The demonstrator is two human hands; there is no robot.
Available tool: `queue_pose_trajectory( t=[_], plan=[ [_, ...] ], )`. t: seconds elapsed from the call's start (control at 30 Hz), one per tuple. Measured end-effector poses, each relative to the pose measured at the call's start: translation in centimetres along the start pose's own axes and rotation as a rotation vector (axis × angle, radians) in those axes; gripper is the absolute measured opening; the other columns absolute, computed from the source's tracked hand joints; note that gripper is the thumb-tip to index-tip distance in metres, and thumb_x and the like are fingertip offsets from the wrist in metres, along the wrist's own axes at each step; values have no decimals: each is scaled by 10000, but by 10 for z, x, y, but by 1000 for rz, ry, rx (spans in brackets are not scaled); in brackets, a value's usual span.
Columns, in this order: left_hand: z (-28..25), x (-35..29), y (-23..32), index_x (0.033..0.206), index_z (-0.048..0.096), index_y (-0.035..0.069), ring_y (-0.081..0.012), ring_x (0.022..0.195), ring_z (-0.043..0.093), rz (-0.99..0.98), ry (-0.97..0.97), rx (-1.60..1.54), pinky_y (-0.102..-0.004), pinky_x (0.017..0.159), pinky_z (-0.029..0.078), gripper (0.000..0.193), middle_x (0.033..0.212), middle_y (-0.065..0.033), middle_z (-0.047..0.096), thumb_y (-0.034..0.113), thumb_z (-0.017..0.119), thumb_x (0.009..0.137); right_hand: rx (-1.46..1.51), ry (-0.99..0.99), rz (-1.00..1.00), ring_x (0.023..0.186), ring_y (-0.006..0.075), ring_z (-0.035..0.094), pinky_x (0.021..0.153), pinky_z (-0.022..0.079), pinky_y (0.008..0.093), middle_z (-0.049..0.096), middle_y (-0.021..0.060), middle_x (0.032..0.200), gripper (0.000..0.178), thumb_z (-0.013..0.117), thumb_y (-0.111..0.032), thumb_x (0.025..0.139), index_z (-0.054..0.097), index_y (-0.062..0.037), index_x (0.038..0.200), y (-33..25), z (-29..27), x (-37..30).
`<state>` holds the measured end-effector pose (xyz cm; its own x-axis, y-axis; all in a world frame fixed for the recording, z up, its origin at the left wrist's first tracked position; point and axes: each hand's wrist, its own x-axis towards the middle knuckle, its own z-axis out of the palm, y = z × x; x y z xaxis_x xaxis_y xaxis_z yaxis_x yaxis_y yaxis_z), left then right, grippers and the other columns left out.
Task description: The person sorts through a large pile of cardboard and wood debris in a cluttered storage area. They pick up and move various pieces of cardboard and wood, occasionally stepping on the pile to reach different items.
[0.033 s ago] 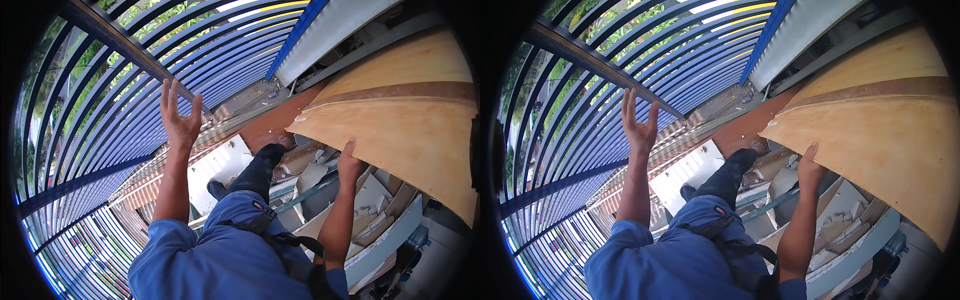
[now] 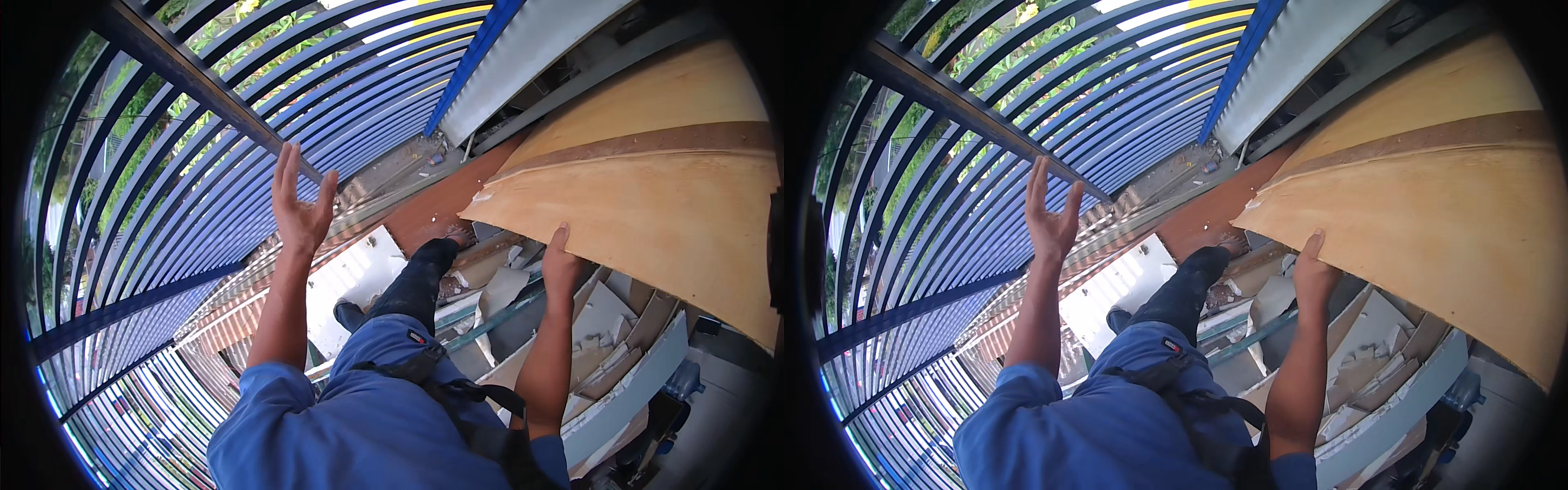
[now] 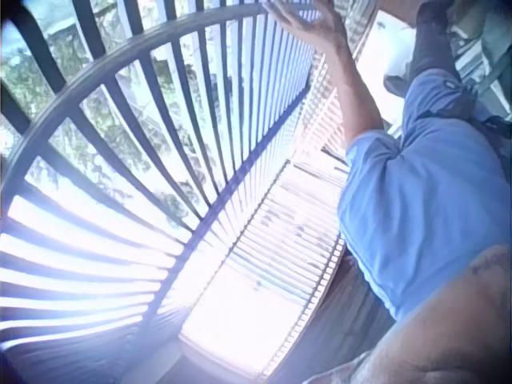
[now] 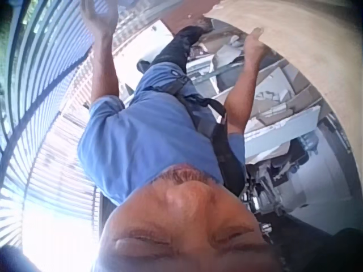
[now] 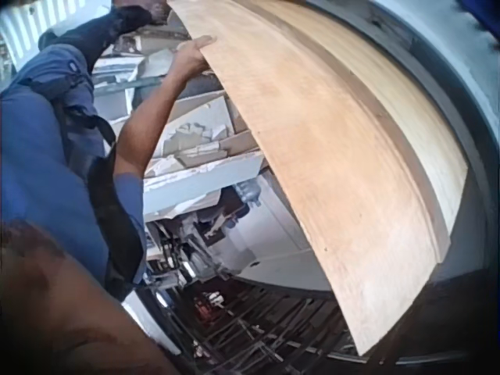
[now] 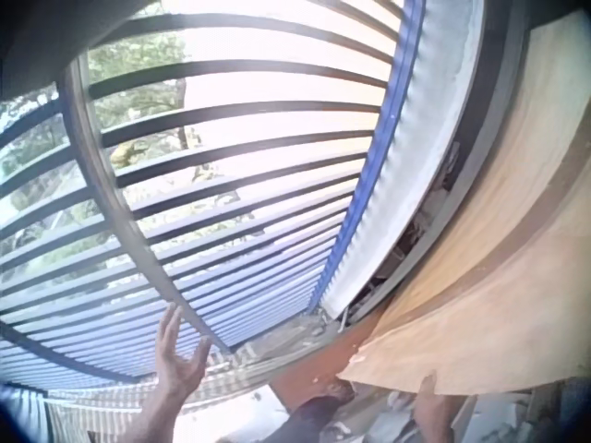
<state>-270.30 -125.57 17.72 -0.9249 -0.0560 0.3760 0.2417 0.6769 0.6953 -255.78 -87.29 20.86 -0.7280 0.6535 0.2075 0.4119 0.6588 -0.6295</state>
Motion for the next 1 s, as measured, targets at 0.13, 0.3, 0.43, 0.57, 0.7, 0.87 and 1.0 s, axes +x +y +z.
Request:
queue_pose_trajectory(
  t=[0.13,0.3,0.43,0.57,0.7,0.87,1.0],
  plan=[
    [20,-20,71,1465,433,7,-388,1399,409,85,-337,-445,-465,1122,372,817,1500,-260,417,380,791,832,-41,36,-74,1076,475,610,939,473,510,647,308,1138,364,501,-216,974,629,69,1160,15,3,9],
    [28,-14,202,1543,267,-2,-388,1443,329,395,-612,-886,-524,1149,299,1130,1574,-249,291,583,801,738,-40,144,-63,774,483,662,699,544,534,667,278,797,316,513,-244,947,663,33,976,8,13,14],
    [15,-8,283,1559,183,-21,-391,1446,325,630,-654,-1012,-498,1151,302,1265,1587,-274,245,577,858,674,-65,183,-55,769,431,691,668,565,502,694,257,928,758,611,-135,859,254,21,1509,1,16,8],
    [-13,11,338,1577,98,3,-411,1455,302,782,-608,-1032,-525,1168,263,1322,1568,-321,240,591,858,668,37,73,46,813,430,687,680,567,497,679,274,965,715,600,-108,858,300,-15,1501,-34,-1,1],
    [-13,15,405,1565,124,-25,-418,1422,360,852,-532,-1111,-531,1137,335,1266,1554,-325,262,566,841,706,11,131,5,863,430,687,698,570,498,668,264,1085,763,614,-107,840,264,-23,1513,-2,3,0],
    [-15,6,447,1202,577,-36,-182,980,626,768,-352,-1052,-336,868,488,501,1020,-111,637,312,763,894,9,-118,26,902,432,687,768,573,486,575,290,1283,895,676,-206,834,167,39,1528,-1,-6,6],
    [4,8,437,898,685,13,-89,745,591,585,-216,-987,-256,683,449,299,792,-14,650,307,714,947,223,-260,-113,1046,428,648,925,521,461,581,306,1279,931,711,-316,841,186,-9,1545,18,-38,-1]
  ],
)
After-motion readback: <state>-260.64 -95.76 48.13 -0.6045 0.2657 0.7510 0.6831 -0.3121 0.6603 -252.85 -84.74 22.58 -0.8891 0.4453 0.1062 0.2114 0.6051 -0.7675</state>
